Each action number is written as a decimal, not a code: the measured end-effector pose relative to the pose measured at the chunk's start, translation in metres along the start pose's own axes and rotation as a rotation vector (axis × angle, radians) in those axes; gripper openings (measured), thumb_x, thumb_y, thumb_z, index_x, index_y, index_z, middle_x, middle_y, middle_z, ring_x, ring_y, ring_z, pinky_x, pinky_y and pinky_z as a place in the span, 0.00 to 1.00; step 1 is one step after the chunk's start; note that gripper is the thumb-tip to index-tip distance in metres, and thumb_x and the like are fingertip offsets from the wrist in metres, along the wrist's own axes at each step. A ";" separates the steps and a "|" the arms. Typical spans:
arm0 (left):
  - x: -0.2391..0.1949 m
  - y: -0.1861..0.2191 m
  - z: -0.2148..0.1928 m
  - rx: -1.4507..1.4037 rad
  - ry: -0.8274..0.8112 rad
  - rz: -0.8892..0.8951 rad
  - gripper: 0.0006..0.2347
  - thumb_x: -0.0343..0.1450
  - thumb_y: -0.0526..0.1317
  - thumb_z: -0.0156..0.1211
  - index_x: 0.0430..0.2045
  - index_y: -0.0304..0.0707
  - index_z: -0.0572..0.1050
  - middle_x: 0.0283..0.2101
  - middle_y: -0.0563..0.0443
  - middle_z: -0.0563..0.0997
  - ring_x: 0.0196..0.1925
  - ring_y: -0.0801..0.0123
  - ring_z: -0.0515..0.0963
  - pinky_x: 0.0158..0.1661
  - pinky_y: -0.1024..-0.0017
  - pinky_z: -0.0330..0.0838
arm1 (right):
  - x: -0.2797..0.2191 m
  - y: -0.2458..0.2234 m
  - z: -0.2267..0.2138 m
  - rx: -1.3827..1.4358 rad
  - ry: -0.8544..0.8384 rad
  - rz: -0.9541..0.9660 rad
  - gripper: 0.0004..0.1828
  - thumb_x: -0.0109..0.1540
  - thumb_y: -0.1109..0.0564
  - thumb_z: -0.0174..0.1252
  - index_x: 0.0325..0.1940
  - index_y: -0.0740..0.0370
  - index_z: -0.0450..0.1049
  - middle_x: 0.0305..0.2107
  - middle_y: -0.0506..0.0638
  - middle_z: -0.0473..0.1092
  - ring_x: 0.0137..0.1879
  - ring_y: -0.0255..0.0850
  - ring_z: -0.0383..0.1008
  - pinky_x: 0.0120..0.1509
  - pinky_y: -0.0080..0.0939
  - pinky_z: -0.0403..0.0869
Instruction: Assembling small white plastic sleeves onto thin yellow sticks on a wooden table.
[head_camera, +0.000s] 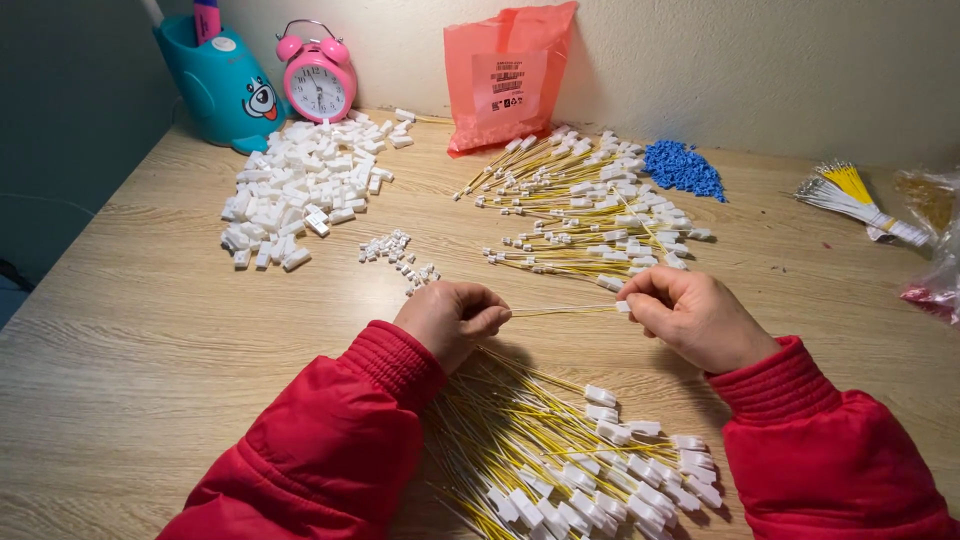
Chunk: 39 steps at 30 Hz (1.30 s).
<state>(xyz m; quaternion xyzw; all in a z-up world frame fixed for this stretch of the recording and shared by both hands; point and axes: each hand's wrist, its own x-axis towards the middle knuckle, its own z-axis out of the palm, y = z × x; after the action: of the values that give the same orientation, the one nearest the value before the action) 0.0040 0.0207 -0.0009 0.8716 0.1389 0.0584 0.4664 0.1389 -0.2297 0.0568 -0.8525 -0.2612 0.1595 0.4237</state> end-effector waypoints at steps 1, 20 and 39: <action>-0.001 0.001 0.000 -0.001 0.004 -0.001 0.04 0.65 0.47 0.61 0.28 0.57 0.82 0.21 0.64 0.83 0.32 0.74 0.85 0.38 0.76 0.74 | -0.001 -0.004 0.000 -0.002 -0.002 -0.003 0.08 0.56 0.64 0.55 0.35 0.67 0.79 0.20 0.56 0.74 0.25 0.38 0.72 0.31 0.37 0.72; -0.003 0.006 0.007 -0.052 0.057 0.006 0.07 0.68 0.48 0.58 0.32 0.55 0.82 0.26 0.59 0.84 0.35 0.66 0.83 0.41 0.70 0.76 | 0.010 -0.027 0.068 -0.053 -0.115 -0.354 0.05 0.59 0.57 0.60 0.35 0.54 0.82 0.25 0.49 0.77 0.36 0.37 0.76 0.45 0.39 0.74; -0.006 0.003 0.015 -0.180 0.122 0.047 0.05 0.65 0.44 0.65 0.31 0.53 0.83 0.28 0.56 0.85 0.38 0.62 0.84 0.42 0.69 0.76 | 0.011 -0.025 0.064 0.079 -0.194 -0.140 0.05 0.58 0.59 0.62 0.34 0.58 0.83 0.20 0.46 0.76 0.32 0.32 0.69 0.41 0.33 0.71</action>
<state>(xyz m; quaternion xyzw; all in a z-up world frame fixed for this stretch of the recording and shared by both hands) 0.0018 0.0054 -0.0062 0.8241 0.1405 0.1345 0.5320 0.1081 -0.1695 0.0387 -0.7952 -0.3535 0.2215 0.4400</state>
